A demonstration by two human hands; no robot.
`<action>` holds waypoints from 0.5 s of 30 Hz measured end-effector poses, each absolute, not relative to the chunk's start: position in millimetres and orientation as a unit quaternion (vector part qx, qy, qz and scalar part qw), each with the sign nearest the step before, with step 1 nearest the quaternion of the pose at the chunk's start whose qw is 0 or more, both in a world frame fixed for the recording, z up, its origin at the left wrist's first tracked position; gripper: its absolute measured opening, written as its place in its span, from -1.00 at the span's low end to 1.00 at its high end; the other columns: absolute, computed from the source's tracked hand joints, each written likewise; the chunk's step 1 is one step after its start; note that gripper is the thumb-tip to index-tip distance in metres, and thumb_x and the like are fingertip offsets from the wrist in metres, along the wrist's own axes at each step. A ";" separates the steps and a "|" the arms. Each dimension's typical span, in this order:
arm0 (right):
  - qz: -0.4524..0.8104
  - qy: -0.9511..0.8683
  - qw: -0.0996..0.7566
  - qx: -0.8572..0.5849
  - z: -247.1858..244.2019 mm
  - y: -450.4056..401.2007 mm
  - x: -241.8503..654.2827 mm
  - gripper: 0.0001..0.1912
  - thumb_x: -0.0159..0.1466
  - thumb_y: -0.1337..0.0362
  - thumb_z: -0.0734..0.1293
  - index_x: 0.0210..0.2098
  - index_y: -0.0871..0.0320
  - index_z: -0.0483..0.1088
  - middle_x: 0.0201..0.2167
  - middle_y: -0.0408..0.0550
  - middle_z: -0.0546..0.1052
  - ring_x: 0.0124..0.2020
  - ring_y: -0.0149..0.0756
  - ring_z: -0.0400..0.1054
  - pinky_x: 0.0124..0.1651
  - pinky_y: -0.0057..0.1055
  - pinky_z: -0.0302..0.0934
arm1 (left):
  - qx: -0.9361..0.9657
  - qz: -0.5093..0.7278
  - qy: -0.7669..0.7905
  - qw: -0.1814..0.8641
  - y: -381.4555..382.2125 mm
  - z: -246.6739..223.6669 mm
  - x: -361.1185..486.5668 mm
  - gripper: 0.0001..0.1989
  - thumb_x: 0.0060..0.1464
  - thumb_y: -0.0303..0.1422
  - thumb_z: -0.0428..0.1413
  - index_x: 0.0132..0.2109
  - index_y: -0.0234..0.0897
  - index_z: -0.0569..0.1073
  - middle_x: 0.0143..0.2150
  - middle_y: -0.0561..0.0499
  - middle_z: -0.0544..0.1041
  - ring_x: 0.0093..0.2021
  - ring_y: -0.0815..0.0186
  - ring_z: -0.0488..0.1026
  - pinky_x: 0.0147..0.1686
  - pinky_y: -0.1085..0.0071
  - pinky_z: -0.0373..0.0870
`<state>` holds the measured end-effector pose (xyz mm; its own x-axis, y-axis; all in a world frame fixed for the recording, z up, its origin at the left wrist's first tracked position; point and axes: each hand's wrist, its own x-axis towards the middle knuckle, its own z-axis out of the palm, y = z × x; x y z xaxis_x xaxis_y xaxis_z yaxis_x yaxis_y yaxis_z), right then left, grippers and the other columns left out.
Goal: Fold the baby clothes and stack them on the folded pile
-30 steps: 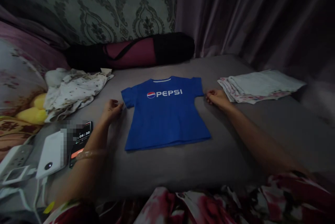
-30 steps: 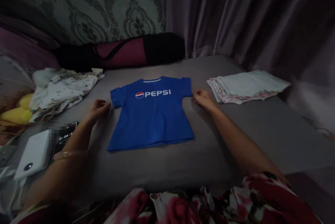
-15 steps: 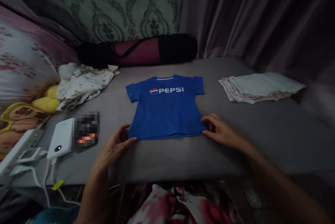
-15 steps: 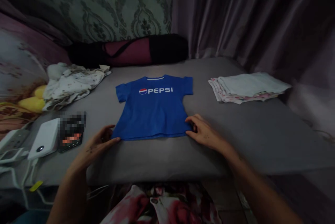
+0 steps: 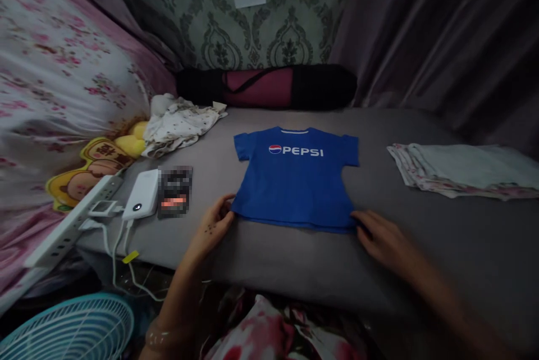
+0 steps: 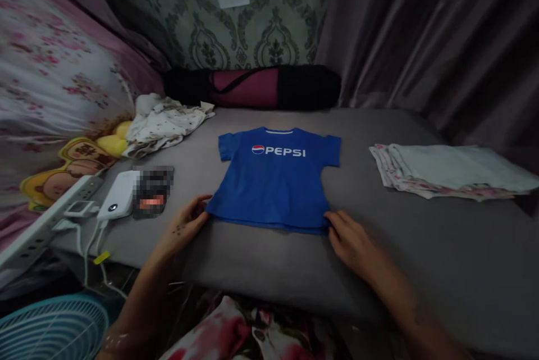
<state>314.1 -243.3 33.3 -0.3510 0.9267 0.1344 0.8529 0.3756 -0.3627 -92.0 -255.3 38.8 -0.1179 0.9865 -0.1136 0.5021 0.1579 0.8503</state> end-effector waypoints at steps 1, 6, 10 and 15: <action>0.102 -0.812 0.148 -0.555 33.1 -242.0 310.7 -0.69 0.26 0.27 0.16 -0.06 -0.08 0.40 -0.17 0.02 0.53 -0.22 -0.08 0.47 -0.15 -0.15 0.34 | 0.559 0.333 0.676 0.344 -254.4 36.3 -89.9 -0.56 0.04 -0.19 0.02 0.07 -0.21 0.35 -0.37 0.06 0.42 -0.36 0.31 0.38 -0.33 0.42 0.31; 0.063 -0.788 0.083 -0.607 40.6 -236.9 293.7 -0.83 0.26 0.23 0.18 -0.25 0.02 0.39 -0.33 0.04 0.53 -0.37 -0.06 0.46 -0.35 -0.20 0.26 | 0.592 0.314 0.693 0.266 -250.1 24.0 -88.0 -0.54 0.06 -0.24 0.01 0.13 -0.16 0.34 -0.42 0.10 0.38 -0.41 0.31 0.35 -0.33 0.41 0.28; 0.066 -0.764 0.077 -0.638 46.7 -240.5 299.1 -0.78 0.24 0.30 0.19 -0.15 0.01 0.38 -0.29 0.06 0.56 -0.33 -0.06 0.47 -0.34 -0.24 0.23 | 0.622 0.296 0.691 0.220 -249.6 23.0 -98.4 -0.54 0.07 -0.30 -0.03 0.14 -0.15 0.35 -0.38 0.06 0.40 -0.37 0.28 0.37 -0.30 0.39 0.30; 0.056 -0.763 0.070 -0.640 45.7 -252.4 311.4 -0.71 0.26 0.32 0.19 -0.03 0.00 0.33 -0.17 0.05 0.55 -0.23 -0.06 0.47 -0.25 -0.23 0.27 | 0.671 0.279 0.670 0.150 -251.9 23.8 -112.7 -0.50 0.02 -0.38 -0.03 0.15 -0.17 0.37 -0.23 -0.03 0.42 -0.27 0.21 0.41 -0.22 0.32 0.37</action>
